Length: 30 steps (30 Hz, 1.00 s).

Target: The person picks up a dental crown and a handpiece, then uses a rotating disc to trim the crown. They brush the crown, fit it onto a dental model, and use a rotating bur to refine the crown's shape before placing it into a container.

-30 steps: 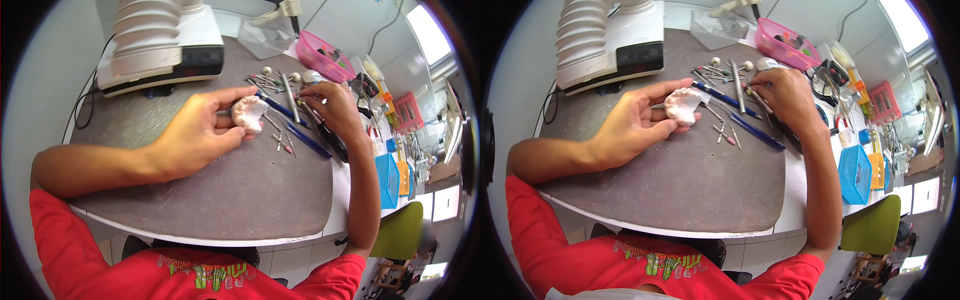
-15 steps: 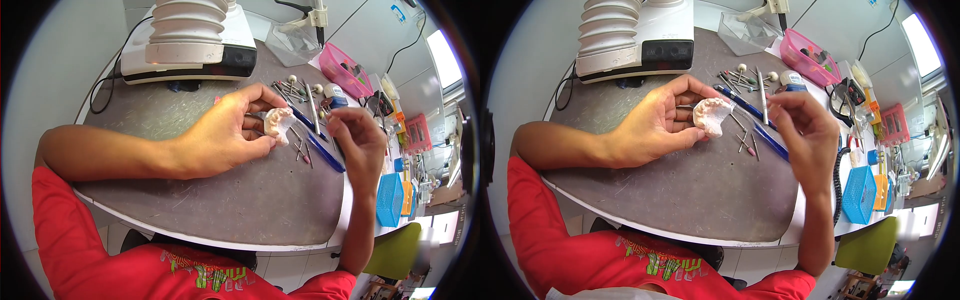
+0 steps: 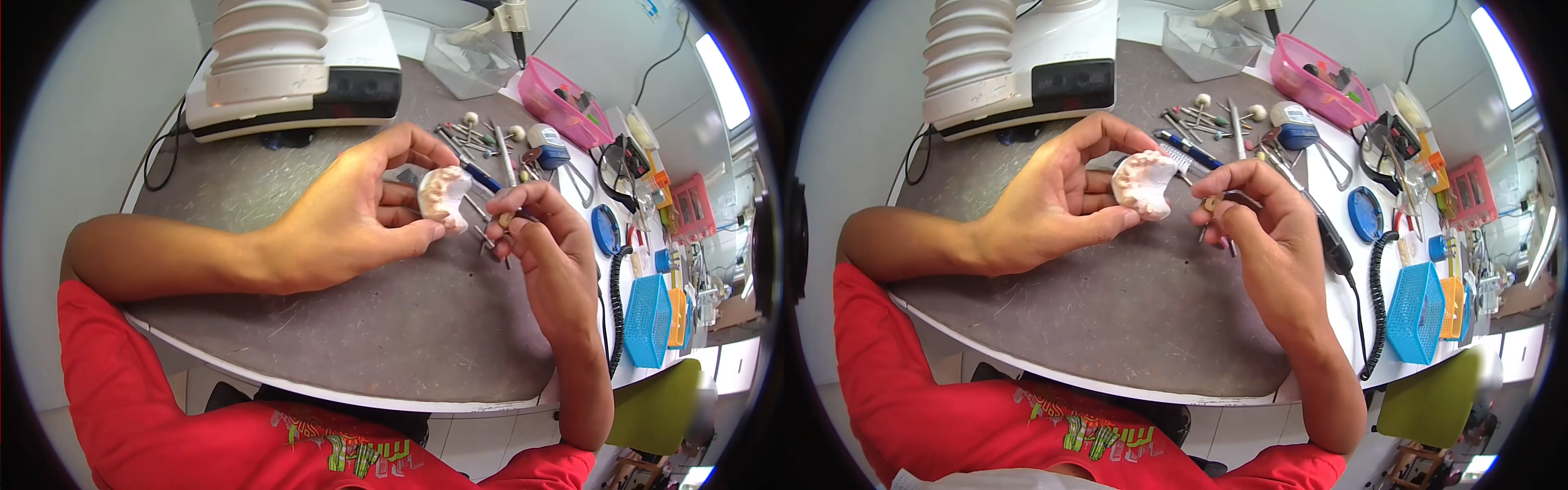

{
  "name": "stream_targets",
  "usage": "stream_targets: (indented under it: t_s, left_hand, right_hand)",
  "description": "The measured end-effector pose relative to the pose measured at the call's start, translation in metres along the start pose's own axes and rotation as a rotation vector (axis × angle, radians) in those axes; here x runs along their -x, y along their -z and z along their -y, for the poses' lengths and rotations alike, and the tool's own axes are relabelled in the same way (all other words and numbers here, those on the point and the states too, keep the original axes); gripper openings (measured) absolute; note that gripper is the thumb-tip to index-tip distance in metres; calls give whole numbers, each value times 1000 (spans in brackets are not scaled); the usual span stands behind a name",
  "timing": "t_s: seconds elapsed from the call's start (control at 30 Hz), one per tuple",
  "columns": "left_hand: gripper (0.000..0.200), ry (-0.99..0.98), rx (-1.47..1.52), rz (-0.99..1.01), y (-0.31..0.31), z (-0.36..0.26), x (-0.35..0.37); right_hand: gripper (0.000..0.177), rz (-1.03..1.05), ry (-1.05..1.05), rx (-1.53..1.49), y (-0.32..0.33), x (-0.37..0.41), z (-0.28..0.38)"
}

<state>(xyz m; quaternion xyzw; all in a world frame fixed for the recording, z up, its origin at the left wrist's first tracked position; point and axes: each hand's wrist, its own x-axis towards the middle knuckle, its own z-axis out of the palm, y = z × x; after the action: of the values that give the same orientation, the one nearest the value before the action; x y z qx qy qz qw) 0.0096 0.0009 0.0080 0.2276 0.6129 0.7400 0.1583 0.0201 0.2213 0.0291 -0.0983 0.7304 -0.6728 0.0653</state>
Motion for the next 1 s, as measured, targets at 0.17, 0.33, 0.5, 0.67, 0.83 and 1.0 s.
stream_targets:
  t_s: [0.17, 0.33, 0.5, 0.67, 0.83, 1.0]
  left_hand:
    - [48, 42, -25, 27, 1, -4, -1]
    - [47, 52, -58, 67, 0, -4, 1]
    - [44, 42, -72, 87, 0, -2, 4]
    - [45, 48, -129, 116, -5, -7, 8]
    - [48, 46, -165, 36, -6, -10, 12]
    - [33, 81, -250, 152, -4, -10, 7]
  right_hand:
    - [22, 156, 77, 185, -3, 3, -1]
    - [35, 135, 195, 529, -10, 8, -1]
    - [34, 114, 598, 833, -10, 10, -2]
    - [25, 114, 663, 919, 0, 13, 4]
    - [21, -133, 700, 1194, 62, -24, 45]
    - [27, -305, 348, 1528, 128, -99, 107]
